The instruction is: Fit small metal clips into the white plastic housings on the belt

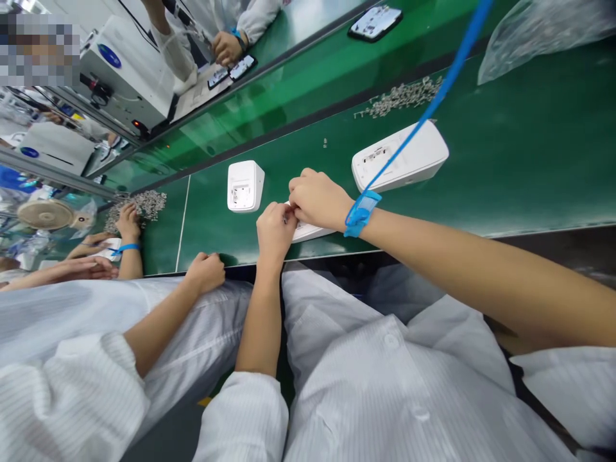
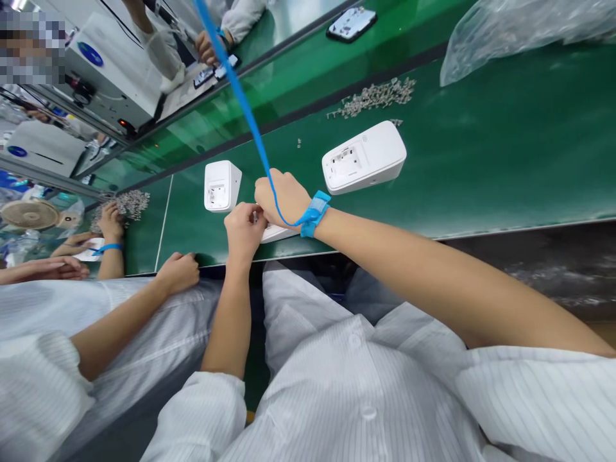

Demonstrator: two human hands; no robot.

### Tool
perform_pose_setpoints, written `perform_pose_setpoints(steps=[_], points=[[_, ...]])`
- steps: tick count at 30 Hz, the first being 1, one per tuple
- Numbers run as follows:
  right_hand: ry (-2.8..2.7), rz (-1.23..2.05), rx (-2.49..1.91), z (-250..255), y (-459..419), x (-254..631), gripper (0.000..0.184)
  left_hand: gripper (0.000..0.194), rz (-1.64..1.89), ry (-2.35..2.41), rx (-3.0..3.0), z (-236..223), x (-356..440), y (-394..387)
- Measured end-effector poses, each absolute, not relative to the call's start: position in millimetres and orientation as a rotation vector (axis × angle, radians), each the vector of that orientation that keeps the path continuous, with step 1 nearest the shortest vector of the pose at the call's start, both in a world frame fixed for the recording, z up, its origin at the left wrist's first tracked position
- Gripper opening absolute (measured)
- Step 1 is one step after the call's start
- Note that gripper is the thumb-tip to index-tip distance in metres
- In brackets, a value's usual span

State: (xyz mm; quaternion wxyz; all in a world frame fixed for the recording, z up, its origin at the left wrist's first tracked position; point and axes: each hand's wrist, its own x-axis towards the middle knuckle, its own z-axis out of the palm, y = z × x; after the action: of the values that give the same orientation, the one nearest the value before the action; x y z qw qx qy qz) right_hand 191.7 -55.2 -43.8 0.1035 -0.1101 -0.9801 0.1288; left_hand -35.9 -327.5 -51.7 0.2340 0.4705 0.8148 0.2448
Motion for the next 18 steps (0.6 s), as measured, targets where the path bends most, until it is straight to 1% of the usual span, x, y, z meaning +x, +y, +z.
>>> perform_pose_setpoints(steps=[4, 9, 13, 16, 18], points=[[-2.921, 0.319, -0.325, -41.6, -59.8, 189.3, 0.031, 0.031, 0.659, 2.198, 1.635, -32.2, -26.0, -313.7], [-2.893, 0.241, -0.434, -41.5, -72.4, 187.2, 0.032, 0.019, 0.602, 2.16, 1.69, -19.3, -23.4, -276.0], [-2.848, 0.193, -0.42, -48.0, -74.7, 189.0, 0.032, 0.019, 0.539, 2.1, 1.665, -1.5, -44.8, -181.8], [-2.849, 0.143, -0.423, -50.6, -74.9, 190.2, 0.032, 0.023, 0.45, 2.017, 1.608, 40.9, -77.4, -107.2], [-2.86, 0.122, -0.461, -49.9, -76.4, 190.4, 0.033, 0.031, 0.479, 2.027, 1.572, 73.0, -98.4, -89.8]])
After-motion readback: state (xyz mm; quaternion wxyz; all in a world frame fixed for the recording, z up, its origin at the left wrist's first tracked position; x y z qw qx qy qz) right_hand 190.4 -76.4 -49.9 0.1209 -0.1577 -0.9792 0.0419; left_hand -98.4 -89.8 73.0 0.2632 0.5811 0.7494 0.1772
